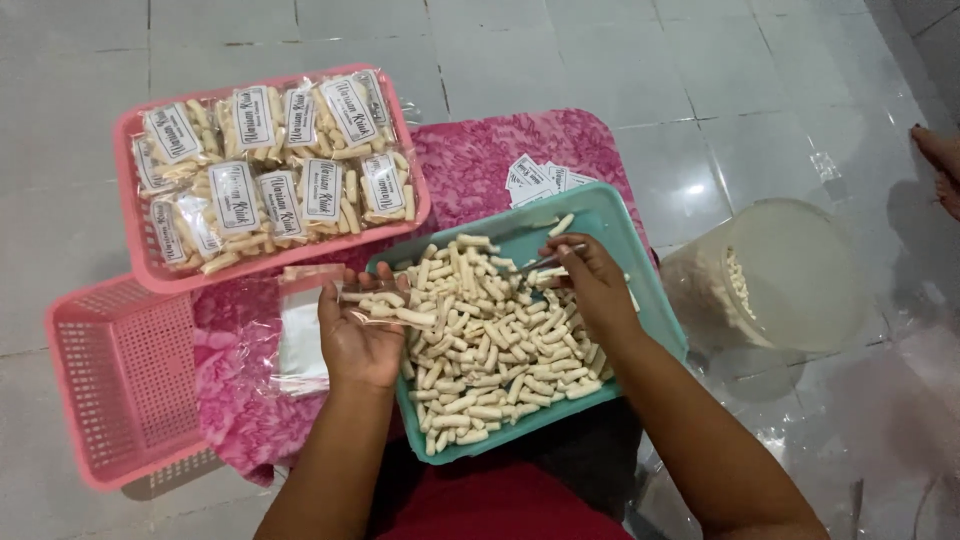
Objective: Manually filling small plastic bags with cylindrical snacks and adding labels.
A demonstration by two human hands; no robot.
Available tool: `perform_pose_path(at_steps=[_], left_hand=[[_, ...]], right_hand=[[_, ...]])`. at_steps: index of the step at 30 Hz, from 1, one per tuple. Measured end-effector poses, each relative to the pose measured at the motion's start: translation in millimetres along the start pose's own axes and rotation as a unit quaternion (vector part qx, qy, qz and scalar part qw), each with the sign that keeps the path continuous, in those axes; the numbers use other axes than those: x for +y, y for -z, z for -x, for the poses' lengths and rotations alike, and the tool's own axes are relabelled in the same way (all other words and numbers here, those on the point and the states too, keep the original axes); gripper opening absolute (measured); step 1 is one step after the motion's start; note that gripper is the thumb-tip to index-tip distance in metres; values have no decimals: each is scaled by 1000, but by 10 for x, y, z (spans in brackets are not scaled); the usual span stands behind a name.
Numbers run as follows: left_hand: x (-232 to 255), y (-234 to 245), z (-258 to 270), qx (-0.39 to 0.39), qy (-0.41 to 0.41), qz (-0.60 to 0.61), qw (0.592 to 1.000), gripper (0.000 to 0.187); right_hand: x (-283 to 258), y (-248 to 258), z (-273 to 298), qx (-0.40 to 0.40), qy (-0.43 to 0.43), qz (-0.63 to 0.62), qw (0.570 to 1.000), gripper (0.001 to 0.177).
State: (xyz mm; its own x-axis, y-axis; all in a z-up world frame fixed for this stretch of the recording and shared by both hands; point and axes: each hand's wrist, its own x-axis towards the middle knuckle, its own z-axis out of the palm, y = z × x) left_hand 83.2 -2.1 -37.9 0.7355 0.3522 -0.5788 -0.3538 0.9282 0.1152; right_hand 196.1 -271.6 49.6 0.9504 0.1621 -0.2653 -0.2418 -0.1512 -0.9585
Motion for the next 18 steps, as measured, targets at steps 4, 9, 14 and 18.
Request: perform_pose_path(at_steps=[4,9,14,18], left_hand=[[-15,-17,-9,-5,-6,5,1000,29],[-88,-22,-78,-27,-18,4,999,29],[-188,-42,-89,-9,-9,15,1000,30],[-253,-42,-142,-24,11,43,999,30]], right_hand=[[144,56,-114,-30,-40,-58,997,24],[155,253,-121,2,-50,-168,985,23],[-84,368,11,11,0,-166,986,18],[-467,377,228,31,63,-150,986,19]])
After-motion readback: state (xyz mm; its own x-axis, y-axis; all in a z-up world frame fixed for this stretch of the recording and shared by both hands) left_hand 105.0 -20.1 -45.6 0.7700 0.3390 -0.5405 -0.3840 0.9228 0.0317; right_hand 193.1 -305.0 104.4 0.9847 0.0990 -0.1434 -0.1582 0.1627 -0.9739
